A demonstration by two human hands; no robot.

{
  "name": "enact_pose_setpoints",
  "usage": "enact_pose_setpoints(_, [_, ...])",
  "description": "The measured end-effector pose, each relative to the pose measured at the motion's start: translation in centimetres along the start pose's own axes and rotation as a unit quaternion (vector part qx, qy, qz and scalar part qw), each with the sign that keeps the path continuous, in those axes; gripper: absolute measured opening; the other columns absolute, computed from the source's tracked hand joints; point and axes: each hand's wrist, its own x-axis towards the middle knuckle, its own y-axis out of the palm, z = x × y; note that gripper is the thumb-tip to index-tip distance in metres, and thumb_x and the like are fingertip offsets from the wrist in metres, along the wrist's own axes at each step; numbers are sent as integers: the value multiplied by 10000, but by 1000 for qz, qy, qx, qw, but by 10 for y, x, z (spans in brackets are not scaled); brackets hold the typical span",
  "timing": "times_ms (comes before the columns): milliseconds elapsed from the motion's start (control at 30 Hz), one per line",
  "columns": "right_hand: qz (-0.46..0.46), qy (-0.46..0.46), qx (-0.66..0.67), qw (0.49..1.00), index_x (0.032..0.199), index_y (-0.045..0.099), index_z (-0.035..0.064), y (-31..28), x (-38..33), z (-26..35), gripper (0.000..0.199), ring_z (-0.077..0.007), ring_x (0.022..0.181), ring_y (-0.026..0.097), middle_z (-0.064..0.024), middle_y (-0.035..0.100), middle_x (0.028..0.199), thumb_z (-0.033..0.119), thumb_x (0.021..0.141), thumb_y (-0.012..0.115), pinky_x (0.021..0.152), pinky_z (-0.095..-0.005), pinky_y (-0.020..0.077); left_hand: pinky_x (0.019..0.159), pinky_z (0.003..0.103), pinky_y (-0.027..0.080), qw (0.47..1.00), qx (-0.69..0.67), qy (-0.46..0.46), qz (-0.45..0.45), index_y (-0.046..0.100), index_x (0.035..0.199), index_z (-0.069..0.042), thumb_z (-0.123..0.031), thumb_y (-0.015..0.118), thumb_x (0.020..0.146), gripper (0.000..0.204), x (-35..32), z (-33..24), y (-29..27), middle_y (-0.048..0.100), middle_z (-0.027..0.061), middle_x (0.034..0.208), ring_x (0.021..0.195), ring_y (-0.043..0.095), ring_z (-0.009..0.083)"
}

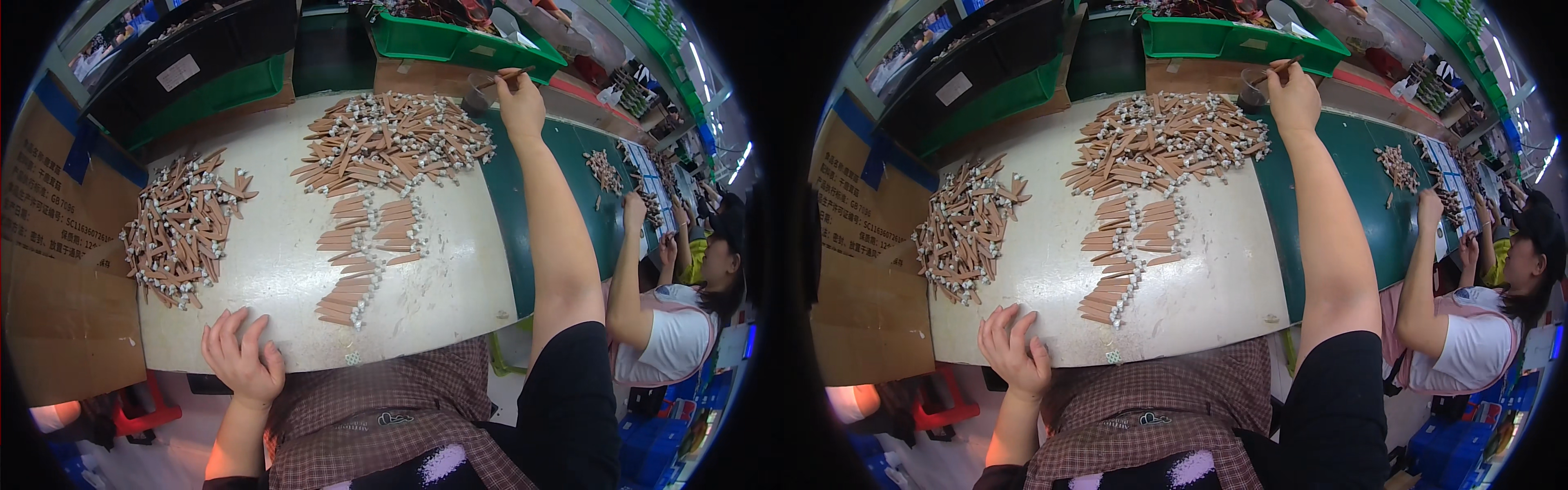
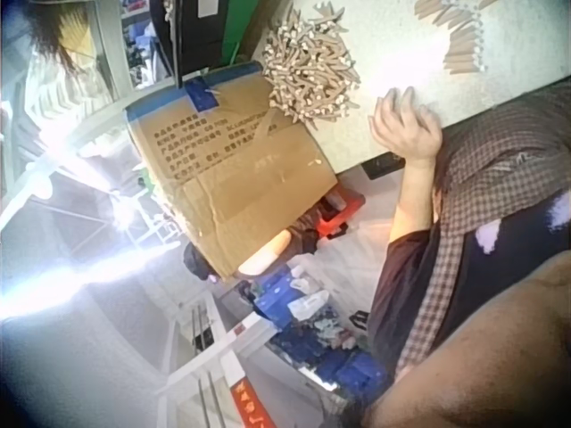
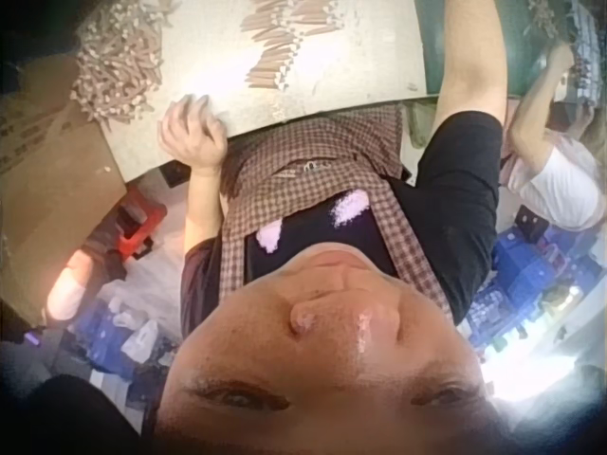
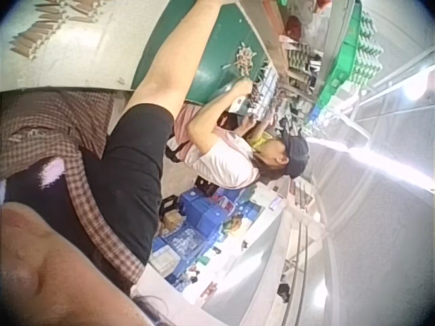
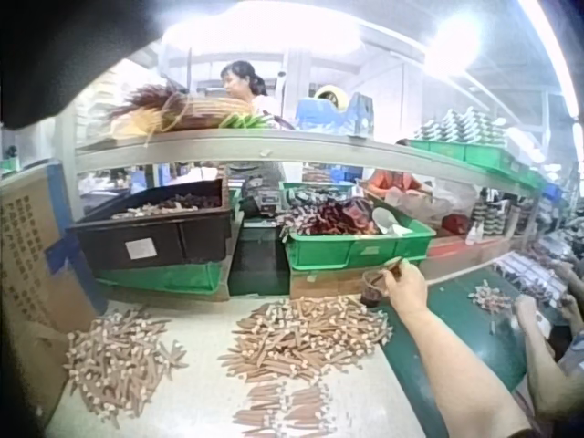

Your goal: Brushing and inspecting small wooden pegs at a factory workstation.

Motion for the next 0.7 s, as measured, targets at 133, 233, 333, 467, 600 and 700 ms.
enact_pose_setpoints(133, [9, 26, -16, 999, 890, 633, 158, -7, 4, 2, 121, -239, 789, 628, -50, 652, 817, 251, 814, 619, 675, -374, 489, 990, 482, 274, 1000, 0, -2, 0, 621, 969, -114, -261, 497, 766, 279, -1, 0, 0, 555, 94, 1093, 1083, 482, 299])
enact_pose_setpoints(233, [15, -9, -47, 999, 907, 630, 157, -10, 5, -1, 128, -234, 797, 628, -46, 656, 827, 247, 818, 613, 680, -367, 490, 992, 482, 272, 1000, -3, -5, -5, 622, 963, -113, -261, 502, 759, 279, -1, 0, 0, 557, 94, 1086, 1085, 480, 300])
enact_pose_setpoints(333, [20, -20, -45, 999, 921, 627, 155, -11, 5, -2, 132, -233, 808, 628, -43, 657, 833, 236, 819, 610, 690, -359, 490, 994, 482, 270, 1000, -6, -8, -6, 622, 958, -112, -259, 506, 753, 278, -1, -1, 0, 559, 94, 1079, 1086, 478, 301])
enact_pose_setpoints(467, [38, -7, 9, 999, 926, 628, 155, -12, 5, 1, 130, -236, 814, 628, -46, 656, 836, 224, 818, 607, 696, -356, 488, 994, 482, 269, 1000, -8, -7, -8, 622, 957, -112, -256, 510, 750, 276, -2, 0, -1, 558, 94, 1079, 1085, 478, 302])
enact_pose_setpoints(600, [47, 3, 4, 999, 925, 629, 150, -14, 4, 4, 131, -234, 816, 632, -47, 662, 850, 227, 824, 599, 697, -354, 487, 994, 485, 269, 1000, -10, -8, -9, 620, 958, -114, -254, 516, 741, 279, -3, 0, -2, 556, 94, 1079, 1084, 478, 303])
enact_pose_setpoints(700, [53, 22, 4, 998, 922, 628, 147, -13, 2, 4, 136, -233, 812, 634, -47, 667, 855, 239, 826, 597, 696, -354, 486, 993, 486, 270, 1000, -11, -9, -11, 620, 958, -114, -254, 520, 737, 280, -3, -1, -1, 556, 93, 1080, 1083, 478, 302])
